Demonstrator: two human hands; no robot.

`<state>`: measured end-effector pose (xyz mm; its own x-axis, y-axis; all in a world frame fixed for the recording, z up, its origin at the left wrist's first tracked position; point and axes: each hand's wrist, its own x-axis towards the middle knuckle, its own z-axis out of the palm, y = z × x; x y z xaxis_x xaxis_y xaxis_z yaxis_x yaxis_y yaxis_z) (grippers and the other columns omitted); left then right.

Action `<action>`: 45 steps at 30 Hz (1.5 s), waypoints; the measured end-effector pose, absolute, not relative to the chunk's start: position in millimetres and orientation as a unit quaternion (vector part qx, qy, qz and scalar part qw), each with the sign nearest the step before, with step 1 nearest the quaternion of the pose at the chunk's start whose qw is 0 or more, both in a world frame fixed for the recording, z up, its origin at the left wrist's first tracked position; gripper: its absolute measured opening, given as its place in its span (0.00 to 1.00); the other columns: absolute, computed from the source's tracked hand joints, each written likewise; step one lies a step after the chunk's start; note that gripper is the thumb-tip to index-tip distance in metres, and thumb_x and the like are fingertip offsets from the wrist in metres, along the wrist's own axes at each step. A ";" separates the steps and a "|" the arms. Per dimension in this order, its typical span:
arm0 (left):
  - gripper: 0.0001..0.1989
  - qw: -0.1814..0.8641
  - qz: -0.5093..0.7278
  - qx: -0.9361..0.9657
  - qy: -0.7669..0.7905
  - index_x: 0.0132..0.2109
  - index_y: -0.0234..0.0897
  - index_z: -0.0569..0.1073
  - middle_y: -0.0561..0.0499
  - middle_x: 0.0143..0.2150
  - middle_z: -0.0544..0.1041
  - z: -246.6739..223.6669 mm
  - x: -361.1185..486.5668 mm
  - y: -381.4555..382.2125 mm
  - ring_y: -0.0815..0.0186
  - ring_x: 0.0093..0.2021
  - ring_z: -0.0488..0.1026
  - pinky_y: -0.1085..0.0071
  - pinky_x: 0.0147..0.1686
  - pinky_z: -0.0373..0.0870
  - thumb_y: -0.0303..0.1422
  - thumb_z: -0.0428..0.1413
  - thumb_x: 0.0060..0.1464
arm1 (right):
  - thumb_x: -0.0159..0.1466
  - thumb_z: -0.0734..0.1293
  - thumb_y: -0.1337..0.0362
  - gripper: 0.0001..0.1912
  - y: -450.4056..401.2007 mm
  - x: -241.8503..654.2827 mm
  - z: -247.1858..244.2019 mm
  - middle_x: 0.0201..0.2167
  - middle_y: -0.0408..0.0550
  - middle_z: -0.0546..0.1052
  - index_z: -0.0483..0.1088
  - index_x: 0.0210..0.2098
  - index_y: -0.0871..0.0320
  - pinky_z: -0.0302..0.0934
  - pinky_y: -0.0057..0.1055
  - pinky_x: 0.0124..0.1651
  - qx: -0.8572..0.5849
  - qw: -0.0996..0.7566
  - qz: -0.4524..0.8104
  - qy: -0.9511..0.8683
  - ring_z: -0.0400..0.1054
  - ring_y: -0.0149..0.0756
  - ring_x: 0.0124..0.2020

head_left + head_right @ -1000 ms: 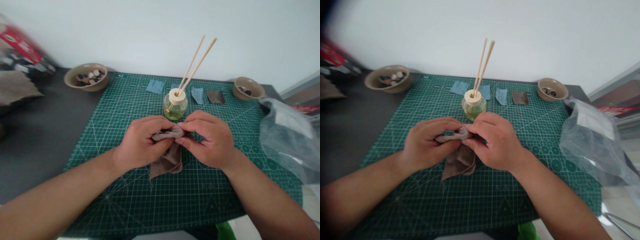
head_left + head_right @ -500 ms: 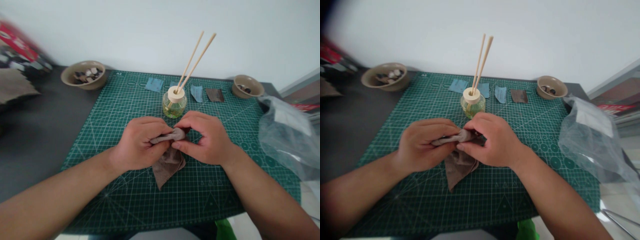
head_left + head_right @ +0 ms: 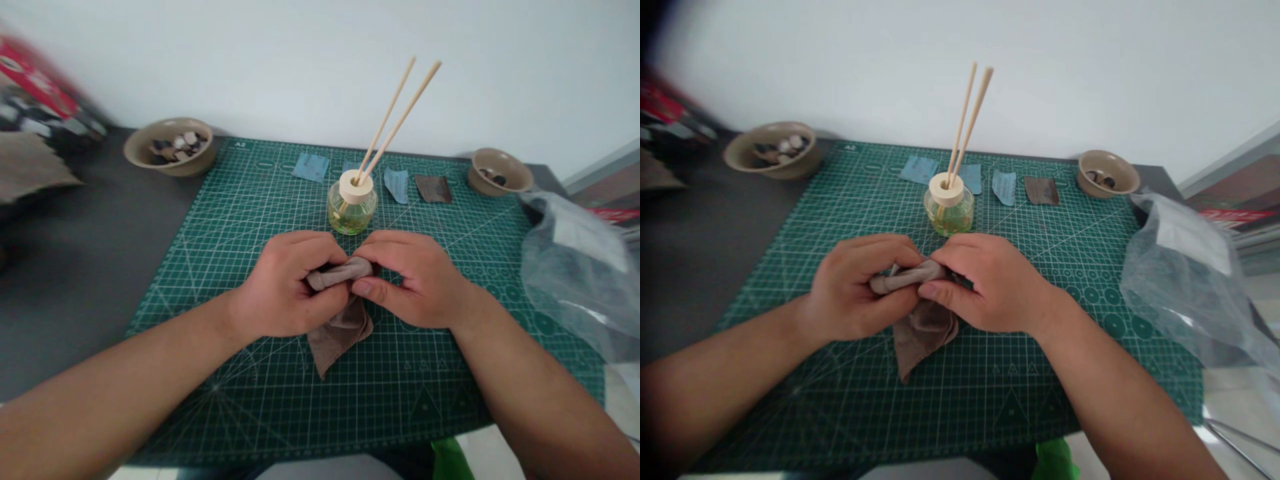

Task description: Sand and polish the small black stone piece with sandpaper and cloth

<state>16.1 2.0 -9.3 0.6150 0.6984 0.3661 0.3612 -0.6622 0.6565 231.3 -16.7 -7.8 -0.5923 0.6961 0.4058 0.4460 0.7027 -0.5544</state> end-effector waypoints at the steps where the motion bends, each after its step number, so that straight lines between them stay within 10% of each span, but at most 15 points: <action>1: 0.03 0.278 0.309 0.854 0.313 0.31 0.42 0.72 0.53 0.25 0.74 -9.5 16.4 1.8 0.66 0.25 0.68 0.67 0.27 0.64 0.31 0.55 0.52 | 0.70 0.65 0.51 0.18 -16.5 231.5 -7.2 0.28 0.45 0.74 0.75 0.35 0.60 0.59 0.28 0.35 -0.325 0.312 0.201 -0.870 0.68 0.32 0.31; 45: 0.05 0.263 0.359 0.850 0.281 0.40 0.38 0.79 0.53 0.31 0.80 -12.0 13.9 6.6 0.68 0.29 0.76 0.71 0.30 0.69 0.34 0.64 0.57 | 0.70 0.67 0.64 0.12 -21.7 229.5 -3.2 0.24 0.45 0.79 0.81 0.35 0.63 0.61 0.23 0.32 -0.351 0.386 0.110 -0.846 0.71 0.27 0.27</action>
<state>13.9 6.6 -12.0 0.5846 0.6669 0.4621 0.2892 -0.7034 0.6493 229.5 -21.7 -3.2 -0.4554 0.6792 0.5756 0.5101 0.7289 -0.4565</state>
